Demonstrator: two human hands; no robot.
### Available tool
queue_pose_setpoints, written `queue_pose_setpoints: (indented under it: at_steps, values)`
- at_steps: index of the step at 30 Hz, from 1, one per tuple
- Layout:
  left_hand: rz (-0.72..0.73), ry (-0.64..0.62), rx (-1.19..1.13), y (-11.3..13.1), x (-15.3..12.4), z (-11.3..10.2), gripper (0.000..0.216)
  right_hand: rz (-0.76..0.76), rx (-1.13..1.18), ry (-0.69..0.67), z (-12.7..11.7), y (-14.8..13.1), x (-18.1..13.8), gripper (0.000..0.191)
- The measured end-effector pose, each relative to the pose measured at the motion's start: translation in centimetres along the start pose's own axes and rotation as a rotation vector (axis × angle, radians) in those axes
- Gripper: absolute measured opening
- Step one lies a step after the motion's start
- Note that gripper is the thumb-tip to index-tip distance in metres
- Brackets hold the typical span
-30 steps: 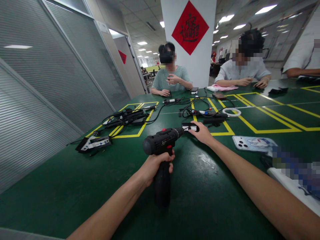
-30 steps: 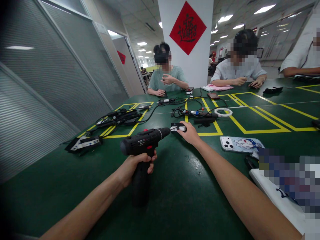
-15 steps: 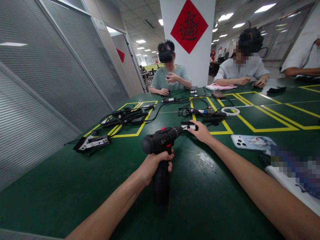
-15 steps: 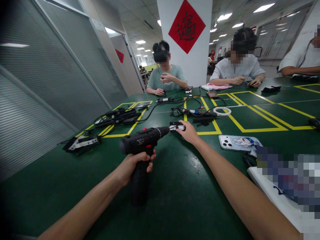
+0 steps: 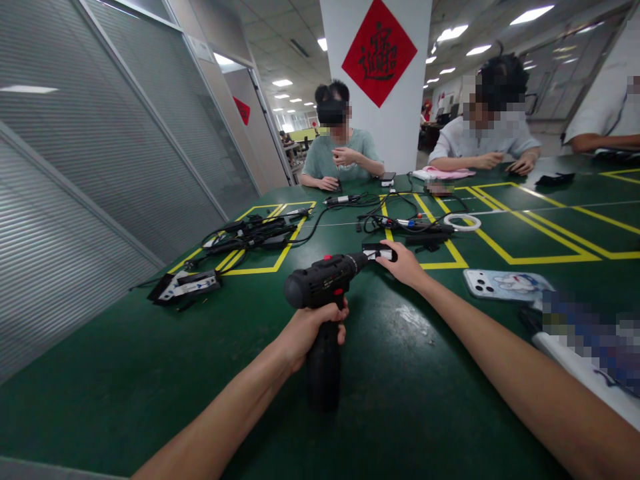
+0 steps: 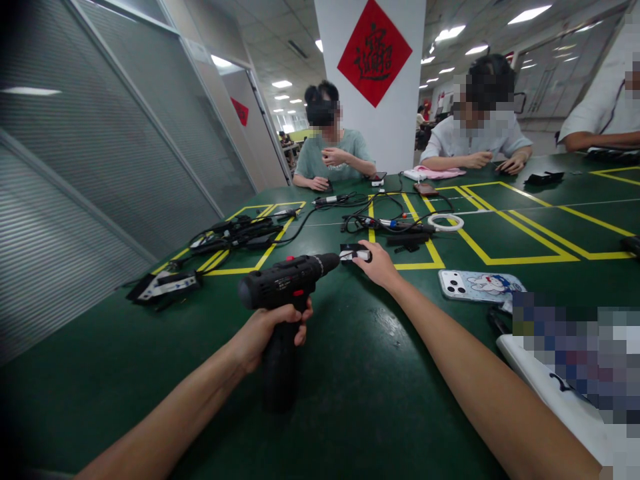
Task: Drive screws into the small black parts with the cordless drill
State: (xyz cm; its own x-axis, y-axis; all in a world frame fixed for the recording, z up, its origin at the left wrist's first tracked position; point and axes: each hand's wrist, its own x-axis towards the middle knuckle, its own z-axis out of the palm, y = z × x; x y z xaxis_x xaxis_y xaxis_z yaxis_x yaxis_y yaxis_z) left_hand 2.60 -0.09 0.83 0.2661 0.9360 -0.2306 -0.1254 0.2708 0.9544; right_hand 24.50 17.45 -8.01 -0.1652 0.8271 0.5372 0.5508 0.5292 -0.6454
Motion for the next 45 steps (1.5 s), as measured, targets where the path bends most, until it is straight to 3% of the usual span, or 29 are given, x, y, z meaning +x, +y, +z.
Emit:
queue_pose_setpoints:
  at_steps: [45]
  values:
    - [0.005, -0.008, 0.019, -0.17, 0.12, -0.2, 0.016, -0.016, -0.045, -0.001, 0.09, 0.1, 0.1, 0.047]
